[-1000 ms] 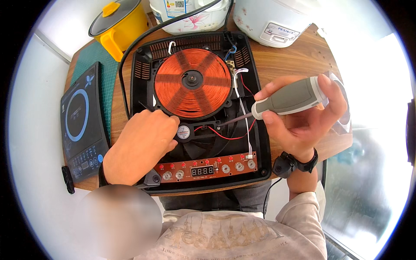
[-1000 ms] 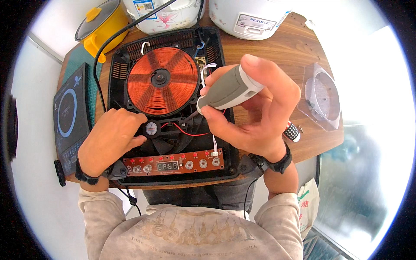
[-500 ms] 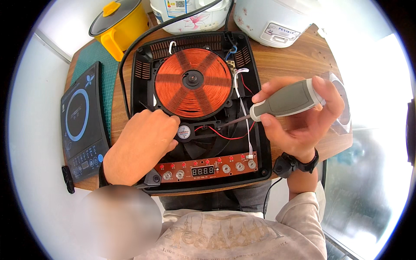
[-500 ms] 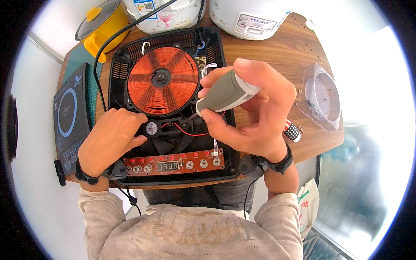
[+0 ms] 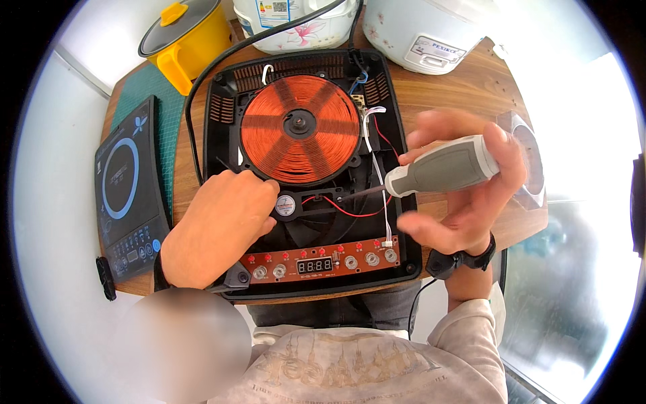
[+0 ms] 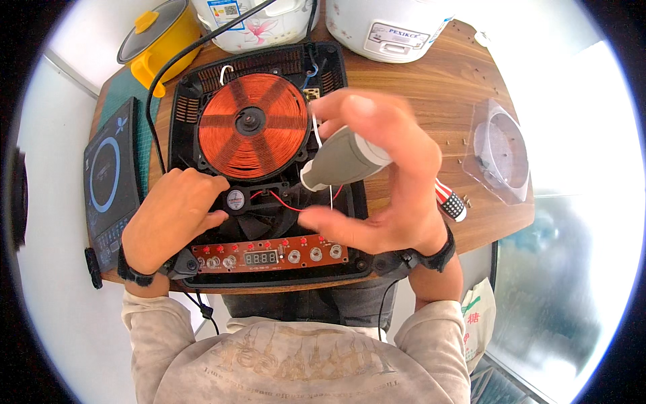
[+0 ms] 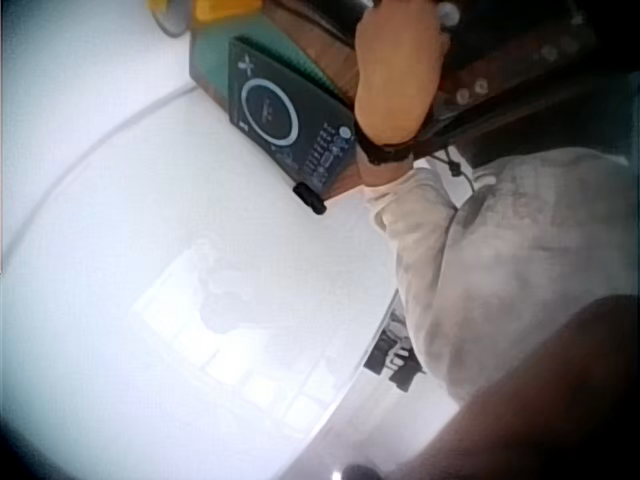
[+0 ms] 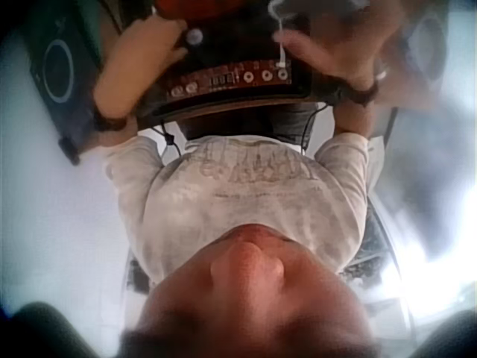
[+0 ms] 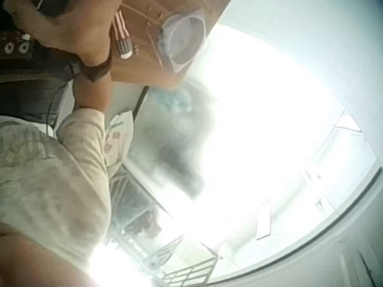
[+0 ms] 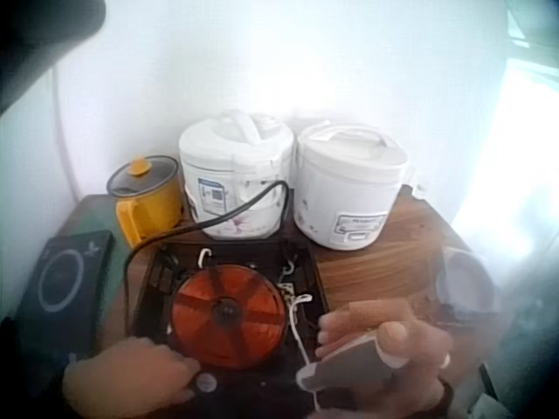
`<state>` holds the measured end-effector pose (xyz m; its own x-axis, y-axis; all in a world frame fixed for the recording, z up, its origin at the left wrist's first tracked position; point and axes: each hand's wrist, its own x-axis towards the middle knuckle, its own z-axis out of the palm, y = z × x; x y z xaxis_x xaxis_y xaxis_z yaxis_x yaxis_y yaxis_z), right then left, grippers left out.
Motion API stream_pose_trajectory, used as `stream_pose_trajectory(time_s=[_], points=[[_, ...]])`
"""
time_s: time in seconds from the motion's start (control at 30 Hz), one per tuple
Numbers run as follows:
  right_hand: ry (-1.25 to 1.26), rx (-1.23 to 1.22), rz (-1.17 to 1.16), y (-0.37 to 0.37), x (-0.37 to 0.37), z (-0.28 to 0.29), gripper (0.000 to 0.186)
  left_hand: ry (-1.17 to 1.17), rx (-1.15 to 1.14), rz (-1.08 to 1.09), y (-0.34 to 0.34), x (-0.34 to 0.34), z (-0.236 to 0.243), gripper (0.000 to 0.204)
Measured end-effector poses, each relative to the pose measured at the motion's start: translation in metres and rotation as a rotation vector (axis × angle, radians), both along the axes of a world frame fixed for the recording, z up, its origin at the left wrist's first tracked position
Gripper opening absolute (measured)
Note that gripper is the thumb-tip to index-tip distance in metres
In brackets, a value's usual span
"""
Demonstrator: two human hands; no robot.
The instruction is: The person uses a screwdriver to tighten screws on the internal components of an open electronic device, likely a heater or fan, while holding the copper coil in place with their other hand.
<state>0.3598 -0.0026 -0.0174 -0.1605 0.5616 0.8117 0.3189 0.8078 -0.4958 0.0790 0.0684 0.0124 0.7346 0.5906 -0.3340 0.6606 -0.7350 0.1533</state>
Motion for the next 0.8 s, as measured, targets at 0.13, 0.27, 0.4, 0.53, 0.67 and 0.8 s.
stream_pose_trajectory(time_s=[0.13, 0.27, 0.4, 0.53, 0.67, 0.8], points=[[-0.261, -0.05, -0.184, -0.012, 0.011, 0.011, 0.1, -0.011, 0.022, -0.014, -0.001, -0.003, -0.002, 0.036], [0.011, 0.01, -0.048, -0.004, 0.002, -0.002, 0.085, 0.017, 0.016, -0.017, -0.001, 0.001, 0.0, 0.036], [0.048, -0.102, 0.03, -0.004, 0.003, 0.001, 0.09, 0.018, 0.009, -0.006, -0.001, 0.0, 0.0, 0.036], [0.079, -0.106, 0.047, -0.004, 0.002, 0.0, 0.085, 0.006, 0.014, -0.015, 0.0, 0.0, 0.001, 0.035], [-0.028, -0.061, 0.087, 0.0, 0.008, 0.001, 0.084, 0.008, 0.001, -0.011, 0.0, 0.001, 0.002, 0.034], [0.078, -0.103, 0.031, -0.003, 0.008, -0.001, 0.082, -0.022, 0.016, -0.014, 0.0, 0.0, 0.001, 0.034]])
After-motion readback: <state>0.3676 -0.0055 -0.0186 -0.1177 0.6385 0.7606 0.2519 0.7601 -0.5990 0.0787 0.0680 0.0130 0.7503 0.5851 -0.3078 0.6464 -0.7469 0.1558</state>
